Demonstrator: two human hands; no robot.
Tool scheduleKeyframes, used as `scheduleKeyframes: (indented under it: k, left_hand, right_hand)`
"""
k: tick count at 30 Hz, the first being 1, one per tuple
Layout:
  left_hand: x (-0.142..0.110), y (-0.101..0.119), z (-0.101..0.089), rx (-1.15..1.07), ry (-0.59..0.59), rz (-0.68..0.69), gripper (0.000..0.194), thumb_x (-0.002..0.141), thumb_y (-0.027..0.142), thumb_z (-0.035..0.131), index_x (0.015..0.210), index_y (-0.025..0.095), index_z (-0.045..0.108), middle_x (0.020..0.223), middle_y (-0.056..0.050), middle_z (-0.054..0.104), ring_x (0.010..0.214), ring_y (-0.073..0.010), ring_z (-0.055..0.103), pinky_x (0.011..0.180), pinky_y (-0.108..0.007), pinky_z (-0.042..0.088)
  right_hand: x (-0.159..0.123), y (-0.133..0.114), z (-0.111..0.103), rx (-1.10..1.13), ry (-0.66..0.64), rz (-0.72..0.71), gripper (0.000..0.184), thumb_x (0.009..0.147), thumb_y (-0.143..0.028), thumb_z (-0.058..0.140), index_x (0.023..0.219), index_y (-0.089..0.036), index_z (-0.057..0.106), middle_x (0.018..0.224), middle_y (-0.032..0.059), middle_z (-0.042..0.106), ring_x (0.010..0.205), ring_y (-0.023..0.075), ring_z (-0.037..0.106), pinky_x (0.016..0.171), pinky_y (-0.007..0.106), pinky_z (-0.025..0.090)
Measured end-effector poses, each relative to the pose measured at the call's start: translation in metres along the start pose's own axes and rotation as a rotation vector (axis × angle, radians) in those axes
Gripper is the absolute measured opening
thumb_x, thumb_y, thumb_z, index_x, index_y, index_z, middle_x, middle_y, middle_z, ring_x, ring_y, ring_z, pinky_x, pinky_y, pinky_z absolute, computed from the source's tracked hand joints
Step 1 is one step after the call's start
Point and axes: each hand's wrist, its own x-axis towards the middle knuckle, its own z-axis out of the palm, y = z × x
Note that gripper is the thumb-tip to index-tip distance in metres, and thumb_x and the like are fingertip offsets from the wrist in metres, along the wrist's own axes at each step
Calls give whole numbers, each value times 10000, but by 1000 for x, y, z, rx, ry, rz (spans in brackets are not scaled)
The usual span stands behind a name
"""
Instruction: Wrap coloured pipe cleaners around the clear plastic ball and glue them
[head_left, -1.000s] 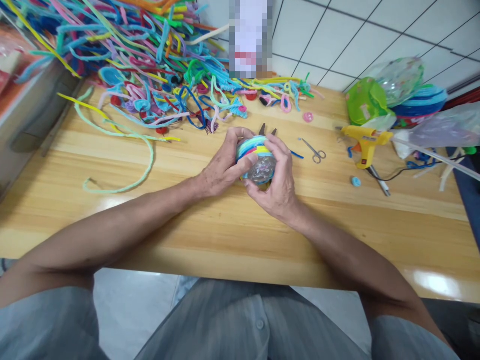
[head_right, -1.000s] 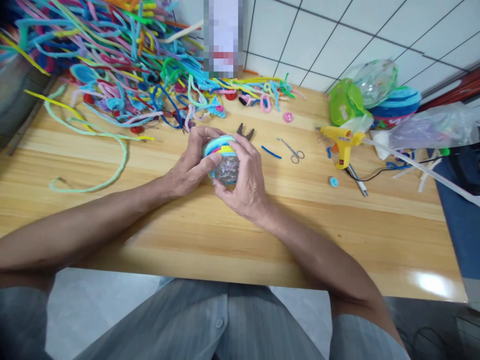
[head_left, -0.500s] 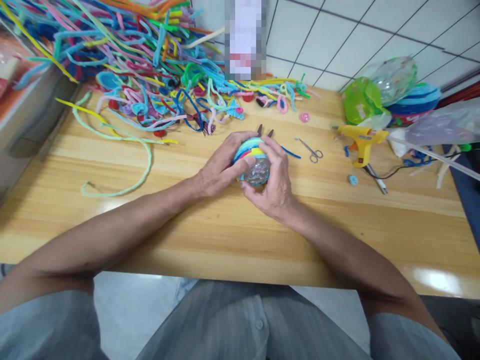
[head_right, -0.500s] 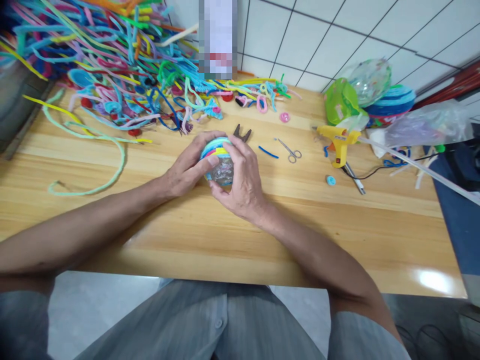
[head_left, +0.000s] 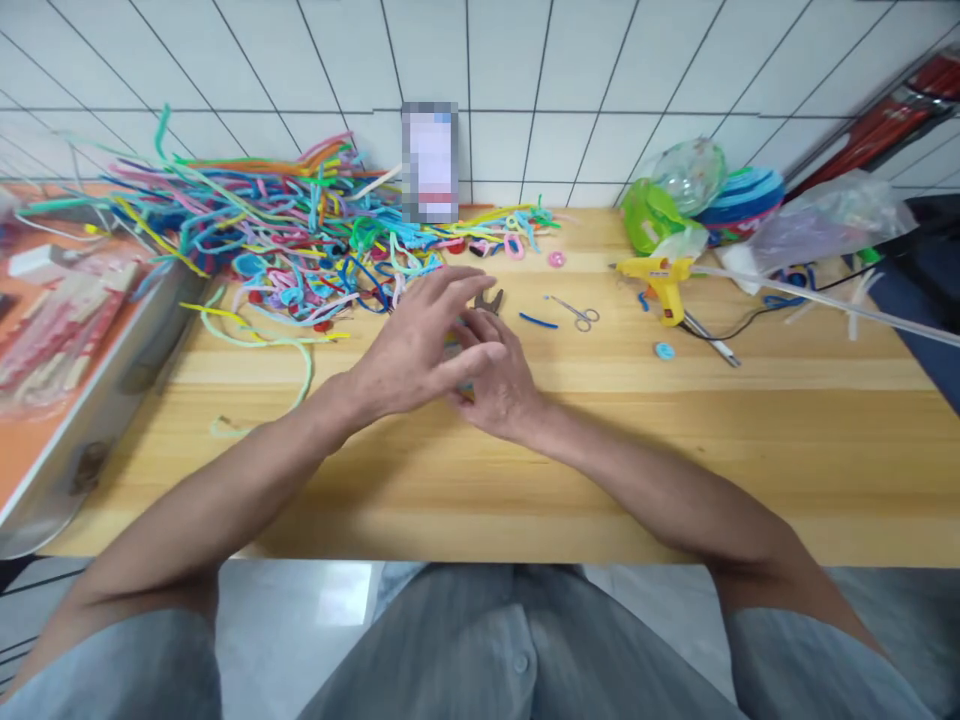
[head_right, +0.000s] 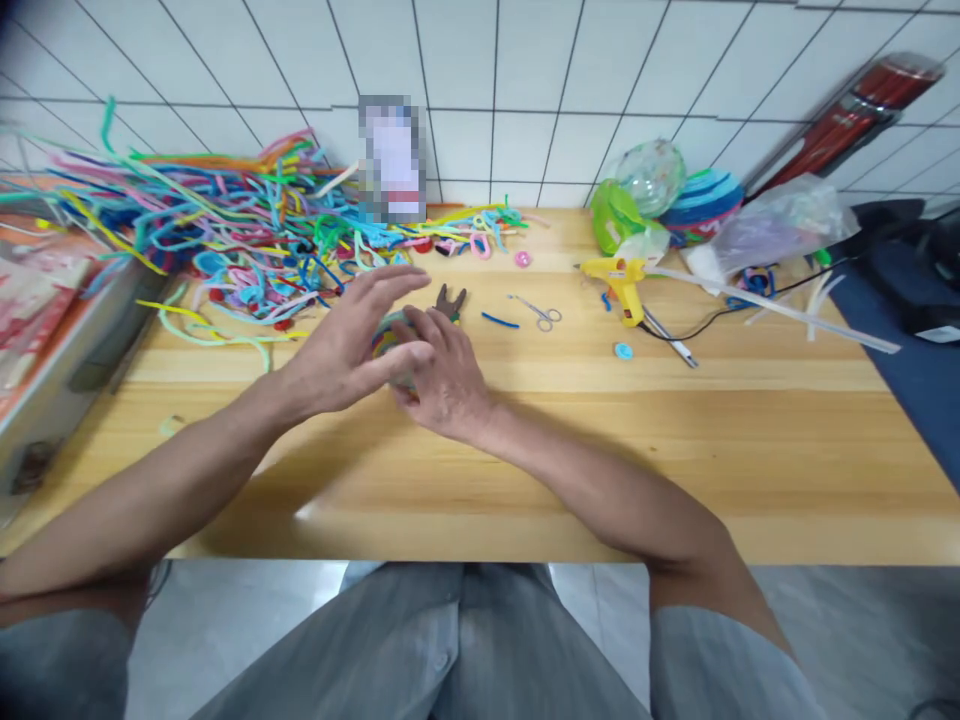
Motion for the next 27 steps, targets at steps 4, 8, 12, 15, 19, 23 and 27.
scheduleKeyframes:
  k: [4, 8, 12, 15, 19, 23, 27]
  left_hand:
    - [53, 33, 6, 268, -350, 4, 801, 949, 673, 743, 1549, 152, 640, 1558, -224, 667, 1475, -430, 590, 1291, -586, 426]
    - [100, 47, 19, 382, -953, -99, 326, 1015, 425, 617, 1019, 199, 852, 1054, -107, 851, 957, -273, 757, 923, -381, 540]
    - [118, 32, 25, 372, -947, -64, 309, 984, 327, 559, 853, 197, 807, 879, -49, 833, 750, -176, 662, 699, -296, 430]
    - [116, -3, 23, 405, -772, -105, 371, 1010, 412, 530, 875, 190, 796, 834, -50, 799, 823, -195, 699, 732, -302, 441]
    - [116, -77, -6, 342, -309, -69, 463, 1062, 547, 514, 862, 196, 739, 843, -66, 732, 1043, -286, 726, 998, -427, 528]
    - [130, -123, -59, 345, -42, -138, 580, 1138, 698, 365, 971, 229, 662, 914, -23, 712, 1189, -252, 613, 1275, -493, 396]
    - [125, -68, -52, 310, 19, -257, 585, 1095, 703, 536, 1192, 155, 716, 1173, -78, 778, 1060, -228, 632, 1152, -479, 495]
  right_hand:
    - [-2, -1, 9, -57, -87, 11, 607, 967, -263, 671, 1560, -219, 551, 1613, 178, 623, 1571, 416, 499, 1310, 697, 413]
    - [-5, -3, 12, -100, -145, 7, 536, 1030, -287, 646, 1549, -165, 597, 1567, 223, 661, 1515, 449, 559, 1241, 674, 493]
    - [-3, -4, 5, -82, -138, -45, 646, 1018, -294, 652, 1636, -146, 535, 1593, 248, 626, 1522, 459, 545, 1221, 694, 503]
    - [-1, -4, 1, -77, -100, -93, 699, 1003, -285, 652, 1671, -148, 498, 1657, 242, 571, 1568, 467, 485, 1267, 735, 437]
    - [1, -2, 0, -91, -53, -135, 676, 1005, -284, 643, 1647, -114, 515, 1736, 229, 502, 1631, 455, 406, 1337, 681, 377]
    - [2, 0, -1, -76, -61, -109, 691, 995, -274, 665, 1650, -116, 511, 1742, 240, 503, 1646, 445, 407, 1329, 685, 392]
    - [3, -2, 1, -116, -20, -120, 709, 955, -309, 762, 1604, -94, 577, 1690, 246, 573, 1601, 446, 496, 1301, 681, 462]
